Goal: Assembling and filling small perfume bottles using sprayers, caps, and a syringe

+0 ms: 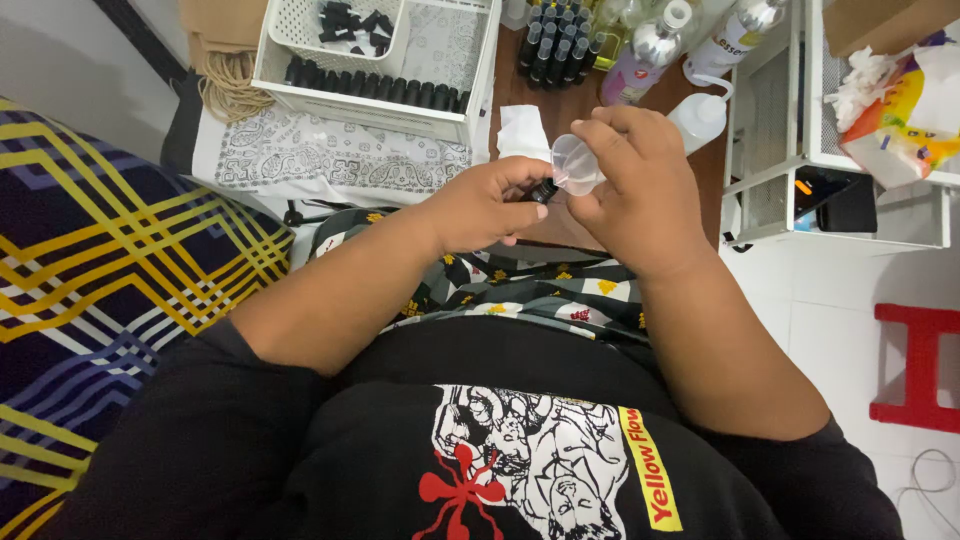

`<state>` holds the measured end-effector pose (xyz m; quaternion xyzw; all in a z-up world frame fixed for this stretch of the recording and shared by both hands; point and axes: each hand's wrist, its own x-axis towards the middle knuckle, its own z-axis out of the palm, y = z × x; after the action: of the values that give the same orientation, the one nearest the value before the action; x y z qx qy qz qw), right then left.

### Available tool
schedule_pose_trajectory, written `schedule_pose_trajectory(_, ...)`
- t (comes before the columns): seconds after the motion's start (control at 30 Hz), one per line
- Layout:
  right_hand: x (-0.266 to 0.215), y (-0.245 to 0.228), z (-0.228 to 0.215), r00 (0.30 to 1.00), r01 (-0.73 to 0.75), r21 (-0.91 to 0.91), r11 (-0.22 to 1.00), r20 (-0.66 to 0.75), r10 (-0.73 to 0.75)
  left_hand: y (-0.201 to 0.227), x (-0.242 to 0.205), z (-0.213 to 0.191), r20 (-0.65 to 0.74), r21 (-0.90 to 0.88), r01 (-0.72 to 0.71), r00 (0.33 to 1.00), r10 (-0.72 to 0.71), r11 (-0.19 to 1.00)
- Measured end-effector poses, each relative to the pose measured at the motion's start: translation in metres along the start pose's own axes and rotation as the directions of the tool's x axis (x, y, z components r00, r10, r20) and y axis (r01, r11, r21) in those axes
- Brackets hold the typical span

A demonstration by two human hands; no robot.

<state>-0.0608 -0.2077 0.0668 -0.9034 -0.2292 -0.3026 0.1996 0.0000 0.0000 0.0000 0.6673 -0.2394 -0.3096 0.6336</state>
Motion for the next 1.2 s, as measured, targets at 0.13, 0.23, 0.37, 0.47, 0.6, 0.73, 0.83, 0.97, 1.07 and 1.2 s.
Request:
schedule_pose_trajectory(0.13,0.002,0.002,0.003,1.000,0.005,-0.011,1.000,0.016,-0.005,0.009,-0.003,-0.004,0.001,-0.034,-0.025,1.000,0.025,0.999)
schedule_pose_trajectory(0.23,0.004,0.003,0.007,1.000,0.017,-0.028,0.999,0.009,-0.017,0.017,-0.006,-0.008,-0.003,0.003,0.042,0.999,-0.042,0.999)
schedule_pose_trajectory(0.37,0.006,0.006,0.012,0.999,0.032,-0.041,0.999,0.027,-0.031,0.009,-0.001,-0.010,-0.025,-0.009,0.052,0.998,-0.053,0.999)
schedule_pose_trajectory(0.47,0.008,0.010,0.016,0.998,0.059,-0.065,0.996,0.038,-0.056,0.007,0.002,-0.011,-0.028,0.000,0.069,0.997,-0.069,0.998)
schedule_pose_trajectory(0.6,0.004,0.016,0.026,0.997,0.071,-0.104,0.992,0.033,-0.068,0.012,0.002,-0.016,-0.023,-0.002,0.126,0.992,-0.126,0.992)
schedule_pose_trajectory(0.73,0.004,0.023,0.032,0.996,0.076,-0.100,0.992,0.047,-0.071,0.000,0.010,-0.016,-0.015,-0.036,0.136,0.991,-0.136,0.990)
schedule_pose_trajectory(0.83,0.003,0.027,0.037,0.996,0.082,-0.105,0.991,0.053,-0.077,-0.006,0.016,-0.017,-0.007,-0.057,0.142,0.990,-0.142,0.988)
schedule_pose_trajectory(0.97,-0.003,0.037,0.049,0.995,0.079,-0.130,0.988,0.068,-0.071,-0.030,0.031,-0.021,-0.030,-0.014,0.153,0.988,-0.154,0.988)
schedule_pose_trajectory(1.07,-0.012,0.047,0.060,0.994,0.086,-0.152,0.985,0.074,-0.076,-0.059,0.043,-0.022,-0.060,0.059,0.126,0.991,-0.123,0.990)
schedule_pose_trajectory(1.2,-0.016,0.052,0.070,0.988,0.135,-0.175,0.975,0.104,-0.118,-0.072,0.046,-0.021,-0.098,0.107,0.050,0.994,-0.039,0.993)
